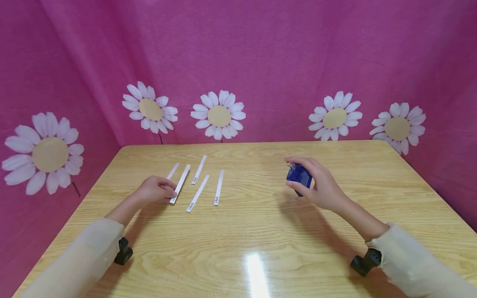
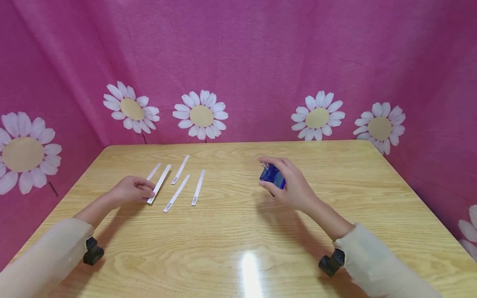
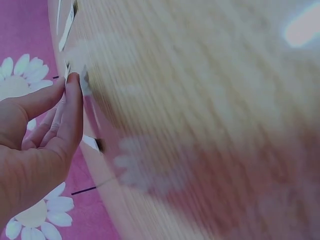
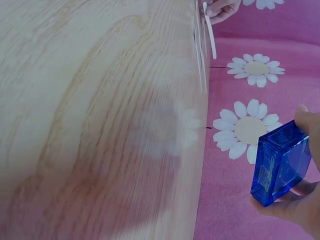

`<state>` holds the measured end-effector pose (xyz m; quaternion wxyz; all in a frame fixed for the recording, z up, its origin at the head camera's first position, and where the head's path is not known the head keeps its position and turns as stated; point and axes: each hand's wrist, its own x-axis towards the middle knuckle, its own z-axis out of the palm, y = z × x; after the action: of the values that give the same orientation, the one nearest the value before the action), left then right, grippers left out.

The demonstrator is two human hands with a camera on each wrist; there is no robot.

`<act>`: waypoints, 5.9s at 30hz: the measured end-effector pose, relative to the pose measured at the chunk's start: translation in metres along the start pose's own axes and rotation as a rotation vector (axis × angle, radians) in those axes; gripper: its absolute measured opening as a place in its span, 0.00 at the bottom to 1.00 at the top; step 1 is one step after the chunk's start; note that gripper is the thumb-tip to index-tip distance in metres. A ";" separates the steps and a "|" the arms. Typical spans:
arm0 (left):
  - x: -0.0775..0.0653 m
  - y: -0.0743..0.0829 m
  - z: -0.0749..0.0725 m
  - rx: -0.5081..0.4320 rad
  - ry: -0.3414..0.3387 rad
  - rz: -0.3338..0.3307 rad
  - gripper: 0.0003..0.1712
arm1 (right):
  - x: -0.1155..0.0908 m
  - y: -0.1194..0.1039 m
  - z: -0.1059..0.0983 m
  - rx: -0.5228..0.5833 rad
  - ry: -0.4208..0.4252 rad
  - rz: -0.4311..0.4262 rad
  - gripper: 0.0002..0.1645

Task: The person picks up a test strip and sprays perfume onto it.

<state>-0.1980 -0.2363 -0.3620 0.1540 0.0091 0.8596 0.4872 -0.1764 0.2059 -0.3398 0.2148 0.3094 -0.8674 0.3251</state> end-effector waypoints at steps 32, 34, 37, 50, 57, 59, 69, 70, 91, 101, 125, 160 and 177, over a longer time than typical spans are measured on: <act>0.045 0.020 0.020 0.299 0.211 0.096 0.16 | -0.009 0.009 -0.002 -0.023 0.018 0.029 0.35; 0.049 0.022 0.025 0.299 0.215 0.110 0.17 | -0.010 0.009 -0.002 -0.019 0.016 0.030 0.36; 0.053 0.025 0.032 0.309 0.233 0.114 0.15 | -0.011 0.009 -0.003 -0.022 0.017 0.031 0.35; 0.057 0.037 0.042 0.240 0.290 0.036 0.18 | -0.013 0.012 -0.005 -0.029 0.025 0.036 0.36; 0.062 0.036 0.045 0.207 0.275 0.038 0.16 | -0.015 0.011 -0.003 -0.042 0.030 0.028 0.36; 0.064 0.036 0.046 0.217 0.276 0.044 0.16 | -0.016 0.011 -0.003 -0.046 0.032 0.026 0.36; 0.077 0.033 0.039 0.251 0.194 0.084 0.14 | -0.019 0.013 -0.003 -0.028 0.026 0.036 0.35; 0.078 0.032 0.037 0.248 0.170 0.087 0.13 | -0.019 0.013 -0.003 -0.027 0.025 0.038 0.35; 0.078 0.035 0.019 0.166 -0.024 0.198 0.16 | -0.023 0.016 -0.001 -0.031 0.019 0.047 0.35; 0.063 0.048 0.032 0.101 -0.024 0.203 0.17 | -0.015 0.012 0.008 -0.008 0.012 0.024 0.35; 0.025 0.066 0.071 0.077 -0.144 0.216 0.15 | -0.004 -0.001 0.022 0.023 -0.025 0.007 0.34; 0.006 0.078 0.087 0.026 -0.201 0.224 0.16 | 0.016 -0.032 0.046 -0.018 -0.016 0.010 0.30; 0.007 0.072 0.084 -0.020 -0.187 0.208 0.17 | 0.013 -0.034 0.039 0.044 -0.091 -0.025 0.29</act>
<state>-0.1917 -0.1275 -0.3437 0.1822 0.1419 0.8310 0.5061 -0.1699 0.1533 -0.3450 0.1725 0.3393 -0.8649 0.3271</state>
